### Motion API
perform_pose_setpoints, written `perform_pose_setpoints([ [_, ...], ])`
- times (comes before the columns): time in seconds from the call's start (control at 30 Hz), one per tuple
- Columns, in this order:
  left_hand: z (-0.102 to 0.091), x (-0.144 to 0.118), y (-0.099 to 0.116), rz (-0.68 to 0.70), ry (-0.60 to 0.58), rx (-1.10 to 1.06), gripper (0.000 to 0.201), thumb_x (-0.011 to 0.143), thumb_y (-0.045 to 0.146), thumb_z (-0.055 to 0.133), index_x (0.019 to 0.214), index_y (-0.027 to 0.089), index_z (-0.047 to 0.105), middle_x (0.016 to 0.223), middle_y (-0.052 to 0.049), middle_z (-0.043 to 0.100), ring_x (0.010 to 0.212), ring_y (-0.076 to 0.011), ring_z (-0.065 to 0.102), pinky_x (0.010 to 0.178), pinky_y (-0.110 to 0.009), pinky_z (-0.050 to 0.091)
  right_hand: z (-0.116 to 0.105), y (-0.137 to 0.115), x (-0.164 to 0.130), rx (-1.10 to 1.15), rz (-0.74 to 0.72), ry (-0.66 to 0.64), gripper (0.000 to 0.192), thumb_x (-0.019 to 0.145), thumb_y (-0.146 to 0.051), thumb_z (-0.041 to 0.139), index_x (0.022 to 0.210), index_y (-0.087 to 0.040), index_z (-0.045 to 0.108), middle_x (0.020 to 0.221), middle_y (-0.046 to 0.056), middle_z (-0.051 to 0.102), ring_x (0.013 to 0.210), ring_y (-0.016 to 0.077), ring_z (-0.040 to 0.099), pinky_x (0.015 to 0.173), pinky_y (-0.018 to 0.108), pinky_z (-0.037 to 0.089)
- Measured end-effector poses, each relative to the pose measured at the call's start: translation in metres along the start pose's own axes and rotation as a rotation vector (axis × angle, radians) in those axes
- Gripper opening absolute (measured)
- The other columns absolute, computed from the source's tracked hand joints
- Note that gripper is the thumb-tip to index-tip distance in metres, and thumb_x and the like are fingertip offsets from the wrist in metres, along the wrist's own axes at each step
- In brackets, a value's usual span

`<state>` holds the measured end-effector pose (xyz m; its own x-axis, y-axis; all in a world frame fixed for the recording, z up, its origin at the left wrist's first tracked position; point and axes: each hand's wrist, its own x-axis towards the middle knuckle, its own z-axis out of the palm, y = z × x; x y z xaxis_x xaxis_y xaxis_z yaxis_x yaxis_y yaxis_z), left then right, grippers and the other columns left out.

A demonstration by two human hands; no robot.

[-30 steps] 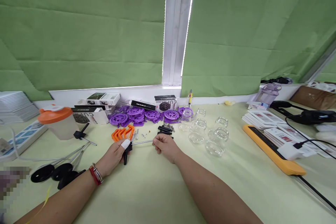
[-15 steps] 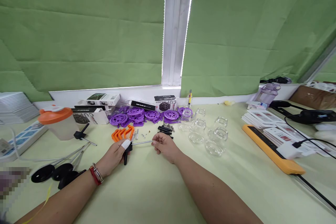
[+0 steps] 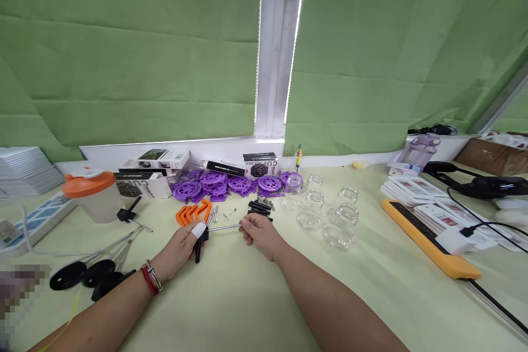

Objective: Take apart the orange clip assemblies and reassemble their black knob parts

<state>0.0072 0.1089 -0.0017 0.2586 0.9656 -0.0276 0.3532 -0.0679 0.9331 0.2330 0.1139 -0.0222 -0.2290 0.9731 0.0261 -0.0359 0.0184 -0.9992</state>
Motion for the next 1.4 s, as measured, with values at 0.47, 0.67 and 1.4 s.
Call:
perform_pose_setpoints([
  [0.47, 0.0003, -0.0008, 0.0011, -0.011, -0.001, -0.009, 0.041, 0.081, 0.056, 0.036, 0.074, 0.017, 0.049, 0.061, 0.002, 0.049, 0.048, -0.0102, 0.038, 0.043, -0.021, 0.03, 0.0005, 0.0001, -0.0005, -0.01, -0.02, -0.023, 0.031, 0.074, -0.047, 0.061, 0.077, -0.017, 0.053, 0.075, 0.002, 0.06, 0.053, 0.0078, 0.047, 0.05, 0.022, 0.039],
  [0.67, 0.0003, 0.0008, -0.002, -0.007, -0.009, -0.025, 0.036, 0.082, 0.052, 0.037, 0.073, 0.018, 0.047, 0.061, 0.002, 0.048, 0.049, -0.0099, 0.038, 0.043, -0.02, 0.031, -0.0003, 0.0008, 0.001, -0.048, -0.002, -0.019, 0.036, 0.078, -0.052, 0.055, 0.073, -0.015, 0.055, 0.066, 0.001, 0.057, 0.051, 0.0078, 0.047, 0.05, 0.023, 0.038],
  [1.4, 0.0004, 0.0006, -0.001, -0.031, 0.001, -0.047, 0.038, 0.078, 0.055, 0.041, 0.073, 0.018, 0.048, 0.061, 0.003, 0.05, 0.047, -0.0102, 0.038, 0.042, -0.021, 0.03, -0.0001, 0.0003, 0.0005, 0.003, -0.015, -0.028, 0.033, 0.074, -0.049, 0.06, 0.076, -0.017, 0.052, 0.075, 0.002, 0.061, 0.054, 0.0086, 0.049, 0.05, 0.023, 0.04],
])
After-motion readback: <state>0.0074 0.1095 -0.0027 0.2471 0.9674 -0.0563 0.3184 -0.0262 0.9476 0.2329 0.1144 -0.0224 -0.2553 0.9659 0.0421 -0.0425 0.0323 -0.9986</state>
